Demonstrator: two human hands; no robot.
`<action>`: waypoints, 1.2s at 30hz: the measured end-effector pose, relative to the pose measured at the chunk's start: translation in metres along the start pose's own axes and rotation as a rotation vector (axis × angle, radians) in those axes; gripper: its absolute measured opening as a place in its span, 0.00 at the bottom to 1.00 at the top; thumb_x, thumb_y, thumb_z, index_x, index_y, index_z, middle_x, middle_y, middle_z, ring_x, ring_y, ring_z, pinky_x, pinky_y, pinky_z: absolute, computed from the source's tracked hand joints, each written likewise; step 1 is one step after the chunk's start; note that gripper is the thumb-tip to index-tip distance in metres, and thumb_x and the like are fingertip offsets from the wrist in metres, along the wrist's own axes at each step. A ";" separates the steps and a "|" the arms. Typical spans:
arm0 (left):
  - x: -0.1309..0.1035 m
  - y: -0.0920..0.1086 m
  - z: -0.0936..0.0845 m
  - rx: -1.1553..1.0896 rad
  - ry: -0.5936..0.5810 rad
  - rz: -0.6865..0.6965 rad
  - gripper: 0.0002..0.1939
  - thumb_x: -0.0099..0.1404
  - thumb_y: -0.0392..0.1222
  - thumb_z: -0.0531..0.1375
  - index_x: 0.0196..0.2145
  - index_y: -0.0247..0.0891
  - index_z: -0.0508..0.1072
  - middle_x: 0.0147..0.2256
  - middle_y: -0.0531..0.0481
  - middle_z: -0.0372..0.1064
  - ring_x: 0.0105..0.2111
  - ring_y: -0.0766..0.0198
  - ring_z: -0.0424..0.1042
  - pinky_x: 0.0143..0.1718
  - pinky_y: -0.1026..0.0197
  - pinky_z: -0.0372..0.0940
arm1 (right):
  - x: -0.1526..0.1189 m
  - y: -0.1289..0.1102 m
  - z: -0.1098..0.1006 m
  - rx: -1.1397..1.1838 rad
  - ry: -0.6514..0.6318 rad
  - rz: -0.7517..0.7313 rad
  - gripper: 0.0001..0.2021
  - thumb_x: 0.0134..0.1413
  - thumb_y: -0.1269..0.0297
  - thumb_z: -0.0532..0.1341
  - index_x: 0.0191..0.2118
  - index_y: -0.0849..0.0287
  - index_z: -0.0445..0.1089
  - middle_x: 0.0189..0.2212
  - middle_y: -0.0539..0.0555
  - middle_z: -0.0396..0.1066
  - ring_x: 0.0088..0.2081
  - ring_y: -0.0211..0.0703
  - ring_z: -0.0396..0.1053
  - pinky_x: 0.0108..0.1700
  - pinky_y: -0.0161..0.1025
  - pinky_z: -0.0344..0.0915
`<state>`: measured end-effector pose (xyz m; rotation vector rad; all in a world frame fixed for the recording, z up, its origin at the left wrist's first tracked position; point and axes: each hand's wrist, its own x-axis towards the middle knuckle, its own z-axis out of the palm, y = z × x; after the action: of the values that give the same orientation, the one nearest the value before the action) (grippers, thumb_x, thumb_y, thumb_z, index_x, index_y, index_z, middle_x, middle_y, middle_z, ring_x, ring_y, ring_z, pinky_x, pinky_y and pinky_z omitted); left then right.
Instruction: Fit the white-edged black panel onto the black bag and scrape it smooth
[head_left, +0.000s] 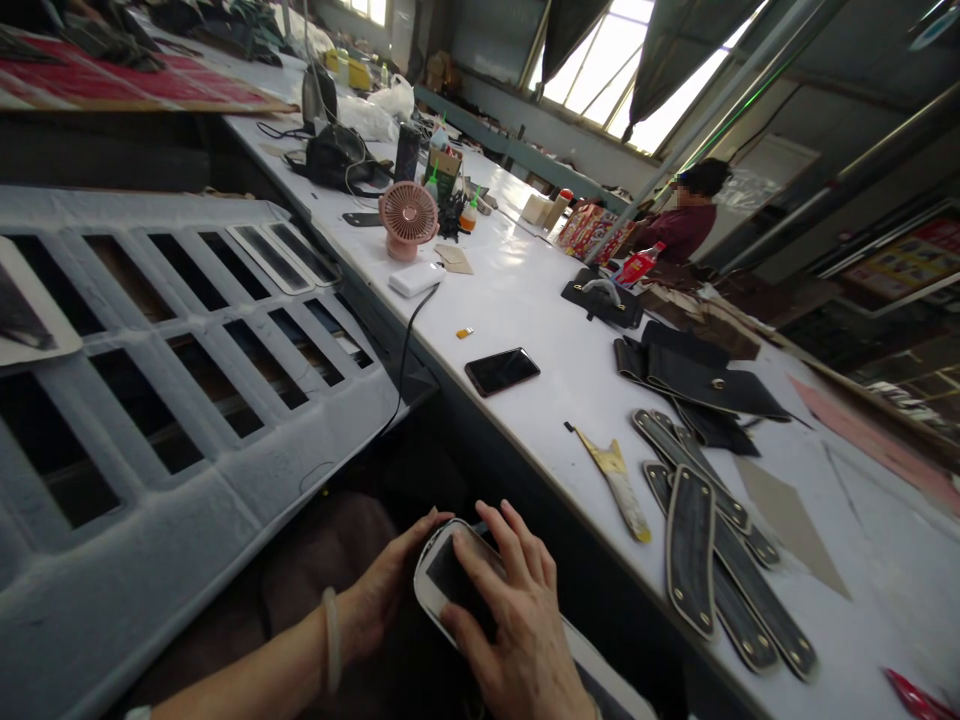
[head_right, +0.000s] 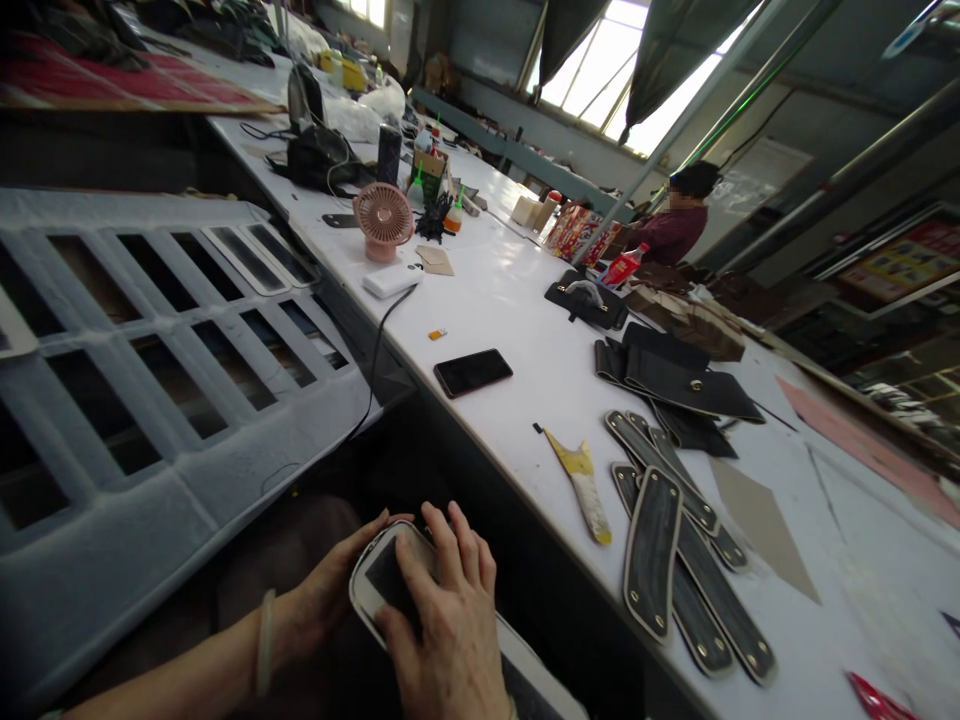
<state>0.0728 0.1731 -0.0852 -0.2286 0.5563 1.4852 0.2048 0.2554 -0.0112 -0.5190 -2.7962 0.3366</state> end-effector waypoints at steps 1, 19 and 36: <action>0.001 0.001 0.001 -0.005 -0.010 -0.017 0.18 0.63 0.52 0.59 0.39 0.33 0.77 0.35 0.44 0.77 0.38 0.56 0.75 0.45 0.58 0.65 | 0.001 -0.001 -0.001 -0.036 0.037 -0.028 0.27 0.48 0.66 0.64 0.57 0.49 0.64 0.61 0.50 0.57 0.59 0.58 0.52 0.56 0.53 0.52; 0.001 -0.001 0.008 -0.025 0.167 0.031 0.16 0.63 0.49 0.60 0.44 0.37 0.73 0.37 0.49 0.76 0.41 0.59 0.74 0.45 0.61 0.64 | 0.017 -0.007 -0.004 -0.080 -0.115 -0.113 0.24 0.42 0.67 0.65 0.49 0.58 0.67 0.42 0.50 0.71 0.41 0.46 0.64 0.46 0.44 0.51; -0.009 0.010 0.003 0.302 0.092 -0.021 0.26 0.62 0.59 0.57 0.46 0.34 0.74 0.41 0.45 0.76 0.45 0.53 0.71 0.48 0.59 0.63 | 0.024 -0.030 -0.004 0.255 -0.049 0.244 0.08 0.47 0.76 0.58 0.34 0.57 0.65 0.39 0.52 0.67 0.42 0.48 0.60 0.47 0.50 0.53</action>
<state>0.0635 0.1680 -0.0765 -0.0664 0.8408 1.3556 0.1750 0.2383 0.0065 -0.7986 -2.6821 0.7551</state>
